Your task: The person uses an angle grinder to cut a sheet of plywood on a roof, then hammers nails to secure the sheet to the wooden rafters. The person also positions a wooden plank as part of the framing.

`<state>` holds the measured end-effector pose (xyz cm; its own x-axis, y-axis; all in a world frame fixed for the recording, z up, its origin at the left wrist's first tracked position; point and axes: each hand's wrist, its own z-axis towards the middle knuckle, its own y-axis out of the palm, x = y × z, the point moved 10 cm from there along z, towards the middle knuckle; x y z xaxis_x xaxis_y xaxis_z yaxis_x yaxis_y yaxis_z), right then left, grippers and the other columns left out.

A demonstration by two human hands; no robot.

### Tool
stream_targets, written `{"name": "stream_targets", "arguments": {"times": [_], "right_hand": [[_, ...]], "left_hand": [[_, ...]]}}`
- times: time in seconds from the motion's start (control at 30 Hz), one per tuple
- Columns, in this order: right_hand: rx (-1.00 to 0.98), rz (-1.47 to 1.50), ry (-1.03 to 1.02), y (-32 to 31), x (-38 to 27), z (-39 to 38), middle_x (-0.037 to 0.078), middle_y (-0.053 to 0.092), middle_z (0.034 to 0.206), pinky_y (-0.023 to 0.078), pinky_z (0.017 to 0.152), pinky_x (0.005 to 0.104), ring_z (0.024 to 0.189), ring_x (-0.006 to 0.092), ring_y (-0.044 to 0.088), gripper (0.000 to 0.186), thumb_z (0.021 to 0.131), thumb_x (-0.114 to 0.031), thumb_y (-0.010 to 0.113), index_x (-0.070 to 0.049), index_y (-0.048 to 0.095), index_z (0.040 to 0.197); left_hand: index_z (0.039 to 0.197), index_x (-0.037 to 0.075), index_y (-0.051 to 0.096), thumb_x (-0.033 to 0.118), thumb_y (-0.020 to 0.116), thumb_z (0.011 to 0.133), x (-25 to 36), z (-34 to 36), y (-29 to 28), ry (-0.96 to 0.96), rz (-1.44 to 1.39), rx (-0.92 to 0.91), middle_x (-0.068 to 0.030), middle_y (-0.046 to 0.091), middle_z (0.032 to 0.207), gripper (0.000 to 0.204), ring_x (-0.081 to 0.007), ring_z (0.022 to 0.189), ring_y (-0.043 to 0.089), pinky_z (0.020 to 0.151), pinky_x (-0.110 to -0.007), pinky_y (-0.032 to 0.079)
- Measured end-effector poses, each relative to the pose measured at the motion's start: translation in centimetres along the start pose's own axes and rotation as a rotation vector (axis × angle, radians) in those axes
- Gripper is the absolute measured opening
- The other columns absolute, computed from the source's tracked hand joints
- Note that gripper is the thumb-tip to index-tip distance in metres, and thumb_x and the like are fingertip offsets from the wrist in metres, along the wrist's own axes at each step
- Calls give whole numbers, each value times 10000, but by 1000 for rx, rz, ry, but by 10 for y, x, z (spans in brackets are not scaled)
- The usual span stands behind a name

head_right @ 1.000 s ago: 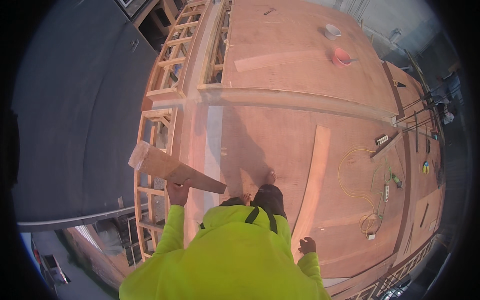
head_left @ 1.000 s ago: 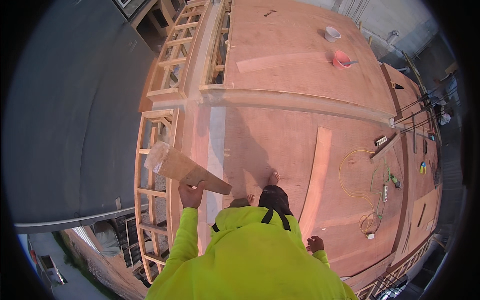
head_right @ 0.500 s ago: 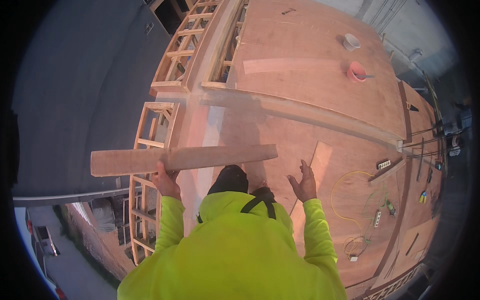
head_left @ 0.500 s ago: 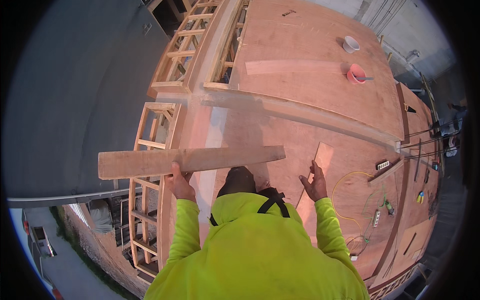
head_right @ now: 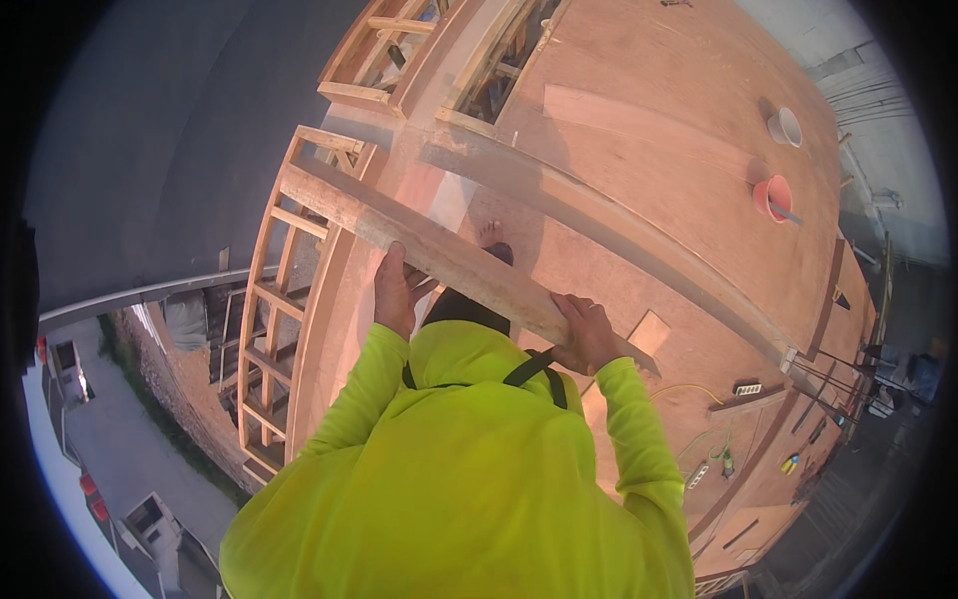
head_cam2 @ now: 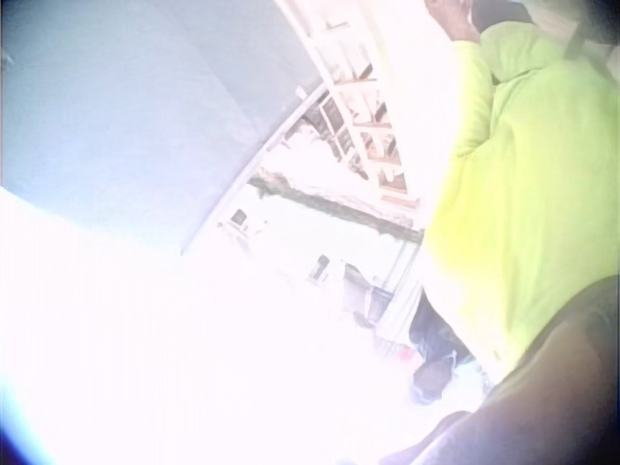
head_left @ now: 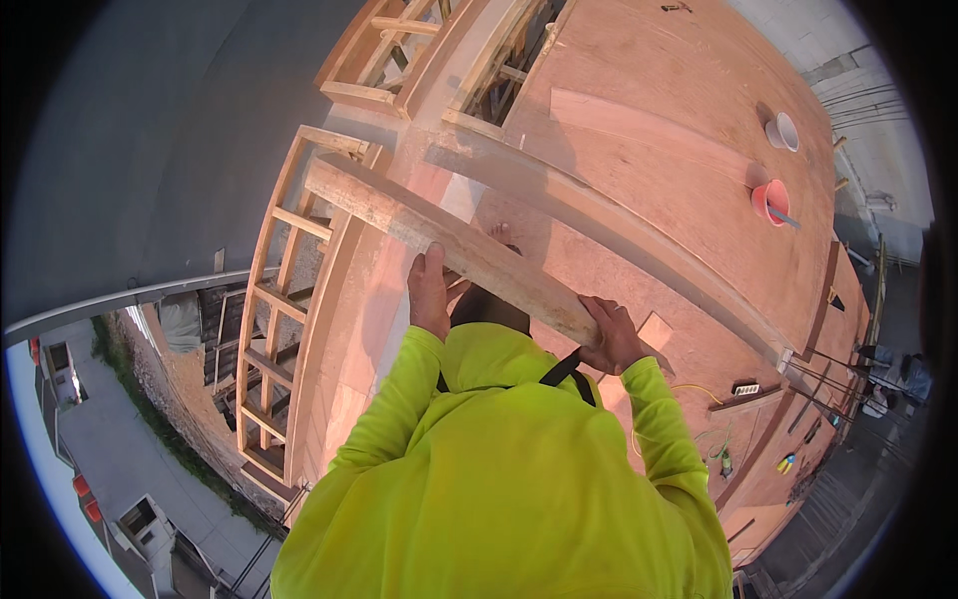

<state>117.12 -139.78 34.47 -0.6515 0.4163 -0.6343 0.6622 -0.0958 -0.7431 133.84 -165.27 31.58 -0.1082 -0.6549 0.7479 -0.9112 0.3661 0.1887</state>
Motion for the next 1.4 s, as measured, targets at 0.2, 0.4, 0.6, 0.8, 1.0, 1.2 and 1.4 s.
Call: {"name": "stream_targets", "arguments": {"times": [0.2,0.4,0.6,0.8,1.0,1.2,1.4], "right_hand": [[-285,461,390,-39,28,59,173,716,1104,537,916,413,988,301,692,807,695,-152,823,-113,511,1439],[-302,645,546,-75,52,102,155,713,1080,527,879,352,987,228,677,726,722,-99,782,-94,523,1400],[-302,546,465,-119,94,170,139,703,1083,498,930,341,1014,211,657,712,713,-75,781,-85,538,1382],[-347,797,525,-143,182,232,87,695,1153,494,946,324,1057,182,639,685,703,-122,795,-64,604,1358],[-403,657,335,-243,231,332,113,718,1120,518,935,346,1028,211,674,659,706,-193,790,-58,629,1330],[-399,11,46,-372,240,434,231,701,1092,535,915,494,1044,403,681,636,768,-411,738,-37,639,1274],[-450,-77,-26,-408,256,473,216,714,1065,546,893,496,1008,403,697,600,768,-481,747,-17,693,1144]], "left_hand": [[1348,33,514,536,518,1014,40,120,70,-196,-79,-145,-140,622,1243,604,-305,1150,624,922,-526,536],[1268,-73,470,428,755,871,87,170,134,-249,84,-8,-192,634,1131,700,-282,923,690,788,-440,600],[1303,-80,445,348,787,858,136,205,181,-46,117,118,-207,572,1229,706,-263,1042,635,817,-456,577],[1428,46,394,453,717,915,141,267,238,-72,-27,-105,-151,484,1402,730,-304,1219,559,952,-520,517],[1475,105,419,587,661,926,130,354,325,-139,-218,16,-138,466,1475,769,-325,1366,450,1100,-577,397],[1499,156,439,717,434,935,143,394,385,-157,-287,202,-143,470,1504,795,-370,1368,474,1117,-609,405],[1504,186,437,758,366,937,127,411,395,-209,-268,292,-145,472,1510,808,-382,1396,459,1101,-642,424]]}}
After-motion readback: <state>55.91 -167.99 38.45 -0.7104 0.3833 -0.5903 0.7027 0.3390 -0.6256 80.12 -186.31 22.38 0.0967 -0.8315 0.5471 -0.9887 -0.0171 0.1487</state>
